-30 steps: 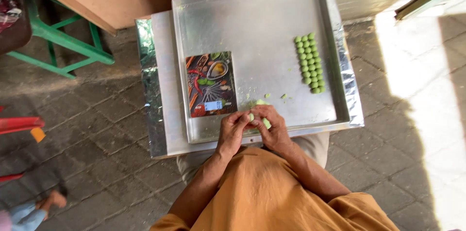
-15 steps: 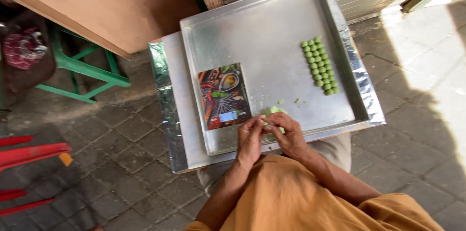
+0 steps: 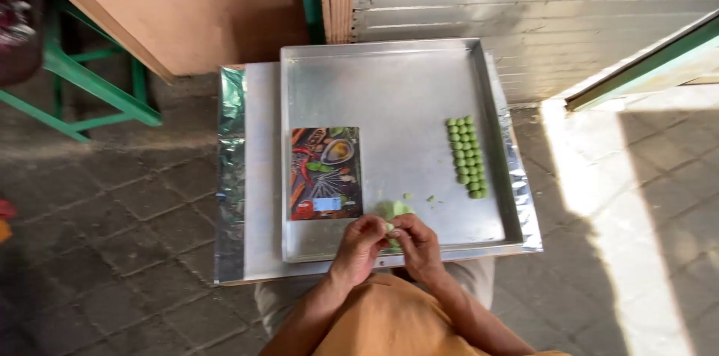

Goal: The person is pinching off small pieces of green dough from a larger mass and rolling them into small uniform balls, then placing them in rows on a metal tray.

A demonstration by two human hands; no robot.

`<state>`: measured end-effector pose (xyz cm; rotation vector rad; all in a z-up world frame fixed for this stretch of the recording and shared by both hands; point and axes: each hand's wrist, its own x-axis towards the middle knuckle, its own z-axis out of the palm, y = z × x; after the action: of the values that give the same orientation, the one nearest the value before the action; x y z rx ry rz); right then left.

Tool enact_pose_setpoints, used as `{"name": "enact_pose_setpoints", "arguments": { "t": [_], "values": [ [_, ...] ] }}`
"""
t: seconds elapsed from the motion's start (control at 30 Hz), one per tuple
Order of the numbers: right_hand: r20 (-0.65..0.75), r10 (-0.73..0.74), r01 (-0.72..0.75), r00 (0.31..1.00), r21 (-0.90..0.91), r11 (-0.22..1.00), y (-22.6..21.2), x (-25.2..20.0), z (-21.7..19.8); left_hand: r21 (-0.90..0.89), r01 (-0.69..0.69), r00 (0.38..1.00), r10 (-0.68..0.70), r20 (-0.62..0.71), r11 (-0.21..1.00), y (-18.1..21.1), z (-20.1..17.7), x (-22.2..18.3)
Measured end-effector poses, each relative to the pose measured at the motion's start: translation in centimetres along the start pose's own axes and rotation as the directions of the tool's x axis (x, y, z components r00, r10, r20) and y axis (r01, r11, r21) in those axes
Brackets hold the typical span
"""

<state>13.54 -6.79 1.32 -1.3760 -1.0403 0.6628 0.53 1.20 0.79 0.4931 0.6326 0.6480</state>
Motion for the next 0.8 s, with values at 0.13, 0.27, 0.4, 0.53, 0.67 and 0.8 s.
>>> {"name": "enact_pose_setpoints", "arguments": {
  "t": [0.13, 0.27, 0.4, 0.53, 0.67, 0.8],
  "values": [
    [-0.033, -0.031, 0.036, 0.999, 0.168, 0.985, 0.2, 0.6, -0.2, -0.022, -0.043, 0.998, 0.042, -0.042, 0.999, -2.4, -1.6, 1.5],
    [-0.039, -0.038, 0.043, 0.999, 0.144, 0.989, -0.7, 1.4, -0.4, 0.04, -0.088, 0.996, 0.089, -0.031, 0.995, -1.7, -0.6, 1.0],
    [-0.034, -0.021, 0.024, 0.999, 0.11, 0.994, -0.8, 1.5, 0.0, 0.136, -0.11, 0.994, 0.108, 0.026, 0.985, -0.3, -0.7, 0.2],
    [0.043, 0.005, -0.009, 0.999, 0.096, 0.995, -2.0, 1.7, 0.7, 0.176, -0.071, 0.996, 0.059, 0.073, 0.982, 0.5, -1.3, -0.1],
    [0.036, -0.069, 0.067, 0.997, 0.055, 0.996, -1.6, 2.3, 0.5, 0.348, -0.15, 0.988, 0.132, 0.076, 0.926, 2.5, 0.8, -1.4],
    [0.039, -0.02, 0.02, 0.999, 0.018, 1.0, -0.6, 1.8, 0.4, 0.536, -0.306, 0.952, 0.258, 0.164, 0.787, 3.0, 1.7, -2.0]
  ]
}}
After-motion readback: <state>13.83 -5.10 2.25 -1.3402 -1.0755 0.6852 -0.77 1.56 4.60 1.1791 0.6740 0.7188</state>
